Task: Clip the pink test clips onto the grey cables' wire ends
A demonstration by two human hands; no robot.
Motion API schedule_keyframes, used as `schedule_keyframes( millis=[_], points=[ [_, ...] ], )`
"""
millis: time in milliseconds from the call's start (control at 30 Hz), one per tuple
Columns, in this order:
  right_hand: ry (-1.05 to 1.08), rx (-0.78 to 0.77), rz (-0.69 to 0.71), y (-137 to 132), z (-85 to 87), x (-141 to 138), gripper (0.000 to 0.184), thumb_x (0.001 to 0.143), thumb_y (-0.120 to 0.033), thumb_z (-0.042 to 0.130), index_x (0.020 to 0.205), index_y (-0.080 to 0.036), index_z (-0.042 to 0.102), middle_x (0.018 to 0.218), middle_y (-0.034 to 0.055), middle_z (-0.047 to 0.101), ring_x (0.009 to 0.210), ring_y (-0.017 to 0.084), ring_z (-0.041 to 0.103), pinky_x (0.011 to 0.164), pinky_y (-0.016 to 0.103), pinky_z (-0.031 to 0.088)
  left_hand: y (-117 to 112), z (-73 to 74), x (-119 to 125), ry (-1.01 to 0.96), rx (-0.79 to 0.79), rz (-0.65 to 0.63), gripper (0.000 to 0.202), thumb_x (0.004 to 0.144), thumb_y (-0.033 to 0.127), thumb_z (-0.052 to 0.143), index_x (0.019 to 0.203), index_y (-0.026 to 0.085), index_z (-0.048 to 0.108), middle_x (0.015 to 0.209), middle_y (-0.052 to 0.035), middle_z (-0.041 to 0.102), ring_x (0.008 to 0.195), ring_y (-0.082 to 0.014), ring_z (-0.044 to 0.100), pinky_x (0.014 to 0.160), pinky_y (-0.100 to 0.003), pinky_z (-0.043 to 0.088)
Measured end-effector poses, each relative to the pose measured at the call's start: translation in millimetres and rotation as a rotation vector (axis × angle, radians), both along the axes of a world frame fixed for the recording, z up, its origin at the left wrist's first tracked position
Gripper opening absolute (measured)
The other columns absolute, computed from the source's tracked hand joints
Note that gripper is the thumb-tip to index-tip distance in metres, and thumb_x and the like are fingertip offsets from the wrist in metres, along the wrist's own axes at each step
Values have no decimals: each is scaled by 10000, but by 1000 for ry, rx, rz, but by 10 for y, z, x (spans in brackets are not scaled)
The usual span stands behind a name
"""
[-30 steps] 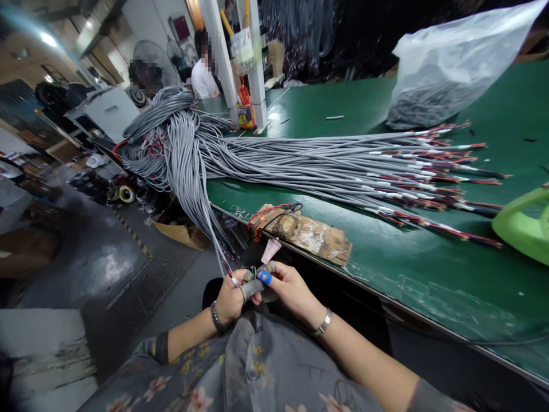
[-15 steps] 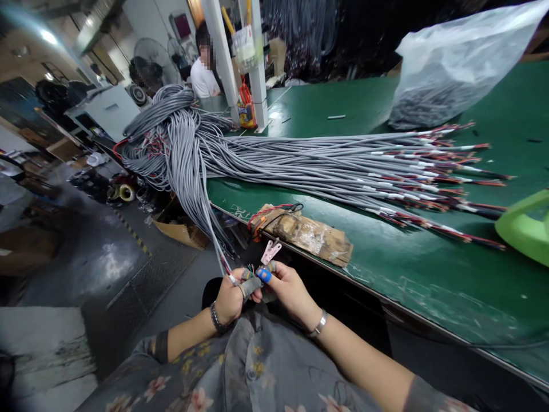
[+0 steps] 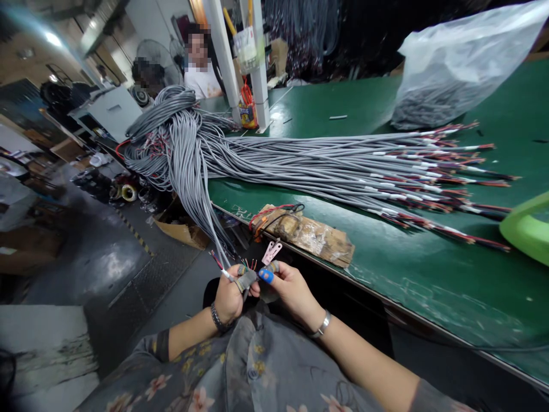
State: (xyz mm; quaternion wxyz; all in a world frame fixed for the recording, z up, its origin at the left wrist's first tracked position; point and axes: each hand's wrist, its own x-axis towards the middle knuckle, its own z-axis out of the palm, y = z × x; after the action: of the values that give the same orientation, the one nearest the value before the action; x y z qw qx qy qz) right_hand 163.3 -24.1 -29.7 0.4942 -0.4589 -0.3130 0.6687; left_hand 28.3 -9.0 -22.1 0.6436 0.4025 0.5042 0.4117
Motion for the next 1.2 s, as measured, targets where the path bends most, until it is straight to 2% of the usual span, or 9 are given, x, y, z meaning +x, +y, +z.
schedule_keyframes(
  millis=[100,233,433,633,900,1100,1200],
  points=[
    [-23,17,-4,-5,28,5,478,525,-577,802,618,-182,549,577,-13,577,540,121,466,539,277,372,-5,27,16,-1,13,15,446,593,562,734,554,154,559,437,-10,579,361,-98,504,410,-215,392],
    [4,16,-10,-14,20,-9,456,560,-560,794,640,-181,552,581,-17,574,543,117,459,540,271,354,-13,36,23,-11,15,31,439,594,555,734,556,155,558,434,-7,578,364,-100,506,408,-212,383],
    [91,-42,-34,7,-1,-49,477,541,-580,797,624,-179,553,500,-52,472,487,84,364,508,247,292,-17,17,14,1,2,-8,468,600,578,719,520,156,535,427,-17,576,370,-104,509,406,-212,375],
    [230,-59,64,-7,35,6,415,600,-538,780,678,-184,579,575,-23,520,535,116,453,536,266,343,-12,0,-2,11,-3,16,464,585,581,721,542,152,552,437,-21,585,369,-99,506,407,-208,365],
    [50,-31,58,6,-10,7,433,558,-526,808,681,-178,583,554,-27,542,509,100,420,528,262,325,-12,4,11,-6,-10,-6,449,589,561,727,522,159,539,413,-13,562,353,-95,483,406,-213,384],
    [151,-118,90,4,-27,-21,400,559,-488,811,647,-180,571,509,-36,504,476,92,395,498,250,301,-20,24,-5,-38,-38,-30,433,546,533,752,508,154,545,401,-13,549,368,-99,491,409,-214,397],
    [173,-111,81,-4,6,-16,375,539,-445,830,658,-180,593,522,-25,536,489,97,409,511,253,308,-23,21,-12,-44,-35,-37,423,550,522,753,514,150,557,411,-17,558,370,-96,490,407,-211,395]
  ],
)
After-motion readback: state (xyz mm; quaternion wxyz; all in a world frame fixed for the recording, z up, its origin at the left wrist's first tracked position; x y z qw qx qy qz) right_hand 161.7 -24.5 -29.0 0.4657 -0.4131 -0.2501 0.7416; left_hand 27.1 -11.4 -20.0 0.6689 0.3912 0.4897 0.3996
